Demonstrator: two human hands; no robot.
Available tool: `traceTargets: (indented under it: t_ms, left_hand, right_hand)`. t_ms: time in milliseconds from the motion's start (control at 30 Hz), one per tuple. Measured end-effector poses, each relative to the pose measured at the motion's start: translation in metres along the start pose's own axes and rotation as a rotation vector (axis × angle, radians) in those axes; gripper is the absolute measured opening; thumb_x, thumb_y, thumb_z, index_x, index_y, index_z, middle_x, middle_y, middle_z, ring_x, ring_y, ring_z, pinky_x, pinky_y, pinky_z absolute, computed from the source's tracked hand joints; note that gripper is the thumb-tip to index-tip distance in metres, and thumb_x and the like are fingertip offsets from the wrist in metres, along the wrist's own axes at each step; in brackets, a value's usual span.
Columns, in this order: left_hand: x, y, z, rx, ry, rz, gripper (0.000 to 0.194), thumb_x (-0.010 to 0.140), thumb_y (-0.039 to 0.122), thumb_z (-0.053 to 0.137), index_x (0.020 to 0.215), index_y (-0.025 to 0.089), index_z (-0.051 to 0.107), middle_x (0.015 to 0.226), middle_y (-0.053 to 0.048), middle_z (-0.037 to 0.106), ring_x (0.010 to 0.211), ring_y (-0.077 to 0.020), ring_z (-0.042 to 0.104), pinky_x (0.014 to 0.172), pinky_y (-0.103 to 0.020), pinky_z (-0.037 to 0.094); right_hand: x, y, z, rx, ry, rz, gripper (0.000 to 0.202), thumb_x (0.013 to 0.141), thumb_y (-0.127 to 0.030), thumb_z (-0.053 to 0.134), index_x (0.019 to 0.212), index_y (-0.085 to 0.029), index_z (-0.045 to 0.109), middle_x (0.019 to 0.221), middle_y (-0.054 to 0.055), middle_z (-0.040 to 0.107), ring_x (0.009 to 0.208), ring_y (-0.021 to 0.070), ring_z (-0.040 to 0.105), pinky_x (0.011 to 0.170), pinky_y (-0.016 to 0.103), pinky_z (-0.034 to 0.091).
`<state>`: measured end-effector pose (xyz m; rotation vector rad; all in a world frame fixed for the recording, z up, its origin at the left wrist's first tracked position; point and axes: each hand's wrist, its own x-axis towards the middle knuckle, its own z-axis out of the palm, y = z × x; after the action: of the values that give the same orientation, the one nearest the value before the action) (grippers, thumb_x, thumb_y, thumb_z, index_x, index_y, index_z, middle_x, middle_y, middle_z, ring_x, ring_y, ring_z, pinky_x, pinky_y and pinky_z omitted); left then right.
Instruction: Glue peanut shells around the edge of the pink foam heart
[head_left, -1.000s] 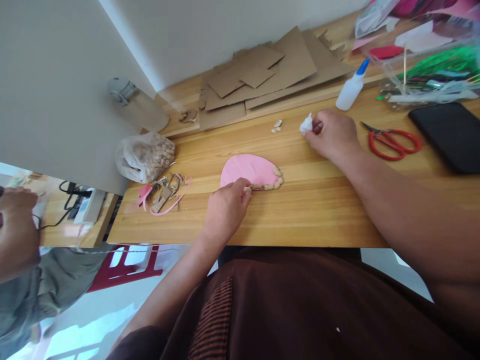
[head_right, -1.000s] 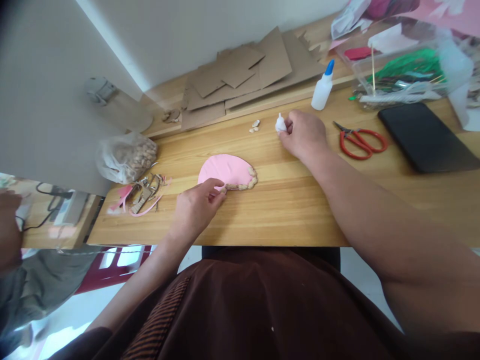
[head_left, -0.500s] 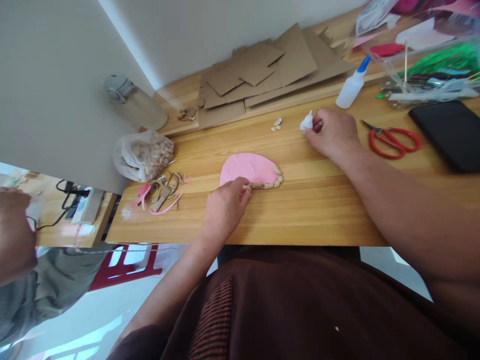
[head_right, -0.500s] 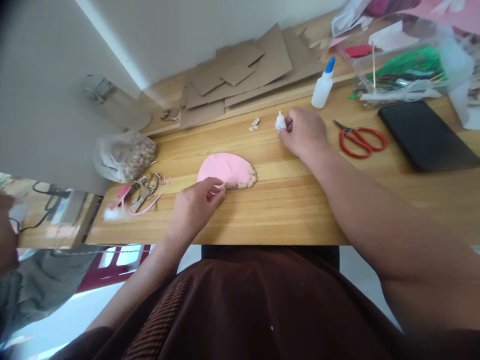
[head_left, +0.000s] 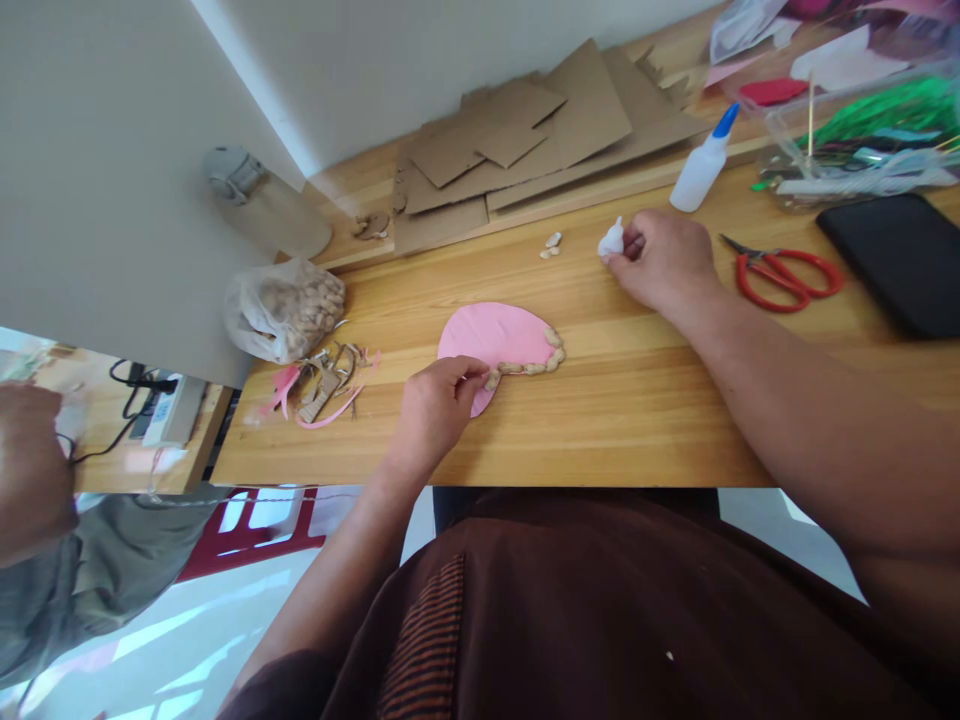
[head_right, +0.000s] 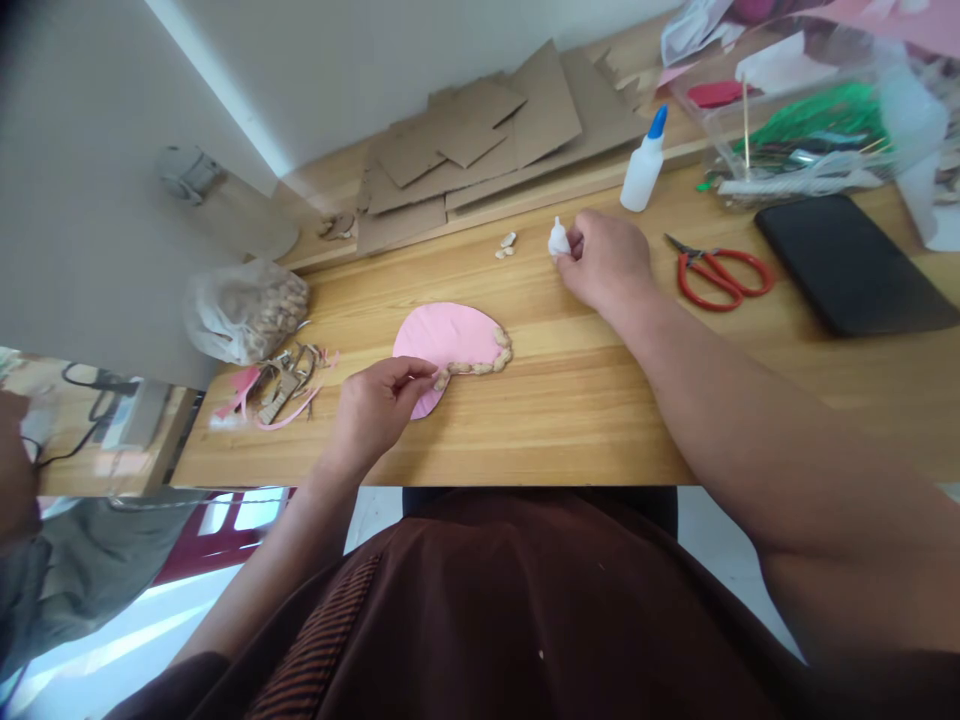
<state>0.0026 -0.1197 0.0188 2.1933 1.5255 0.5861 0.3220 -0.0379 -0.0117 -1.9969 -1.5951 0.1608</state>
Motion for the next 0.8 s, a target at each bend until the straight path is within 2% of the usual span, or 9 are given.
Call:
traceTargets:
  t_ms: [167, 433, 633, 800]
  left_hand:
    - [-0.0008, -0.0032, 0.0016, -0.002, 0.020, 0.046, 0.016, 0.090, 0.016, 0.065, 0.097, 0.021, 0.078, 0.098, -0.004, 0.080, 0.090, -0.0174, 0.074, 0.087, -0.030, 0.056]
    - [0.0003, -0.0052, 0.0022, 0.014, 0.037, 0.070, 0.015, 0.083, 0.016, 0.074, 0.096, 0.020, 0.079, 0.090, -0.004, 0.079, 0.074, -0.0157, 0.070, 0.075, -0.028, 0.056]
    - [0.0012, -0.0052, 0.0030, 0.025, 0.035, 0.093, 0.016, 0.081, 0.014, 0.075, 0.094, 0.020, 0.079, 0.086, -0.003, 0.077, 0.073, -0.0157, 0.069, 0.072, -0.028, 0.055]
    - [0.0010, -0.0053, 0.0036, 0.032, 0.043, 0.111, 0.016, 0.080, 0.013, 0.076, 0.095, 0.020, 0.079, 0.088, -0.004, 0.078, 0.074, -0.0157, 0.070, 0.073, -0.028, 0.056]
  right_hand:
    - [0.0003, -0.0005, 0.0002, 0.003, -0.009, 0.001, 0.012, 0.083, -0.037, 0.066, 0.086, -0.026, 0.063, 0.092, 0.011, 0.074, 0.090, 0.0347, 0.070, 0.080, 0.048, 0.051]
    - [0.0022, 0.0025, 0.0014, 0.015, 0.004, -0.014, 0.020, 0.083, -0.044, 0.066, 0.081, -0.025, 0.060, 0.087, 0.011, 0.073, 0.089, 0.0352, 0.069, 0.078, 0.047, 0.050]
    - [0.0010, -0.0014, -0.0010, -0.005, -0.009, 0.019, 0.015, 0.079, -0.036, 0.069, 0.082, -0.024, 0.060, 0.089, 0.010, 0.072, 0.091, 0.0350, 0.069, 0.081, 0.047, 0.051]
    - [0.0012, -0.0010, -0.0008, 0.006, -0.021, 0.011, 0.016, 0.083, -0.038, 0.066, 0.083, -0.024, 0.060, 0.087, 0.011, 0.072, 0.091, 0.0349, 0.069, 0.080, 0.047, 0.050]
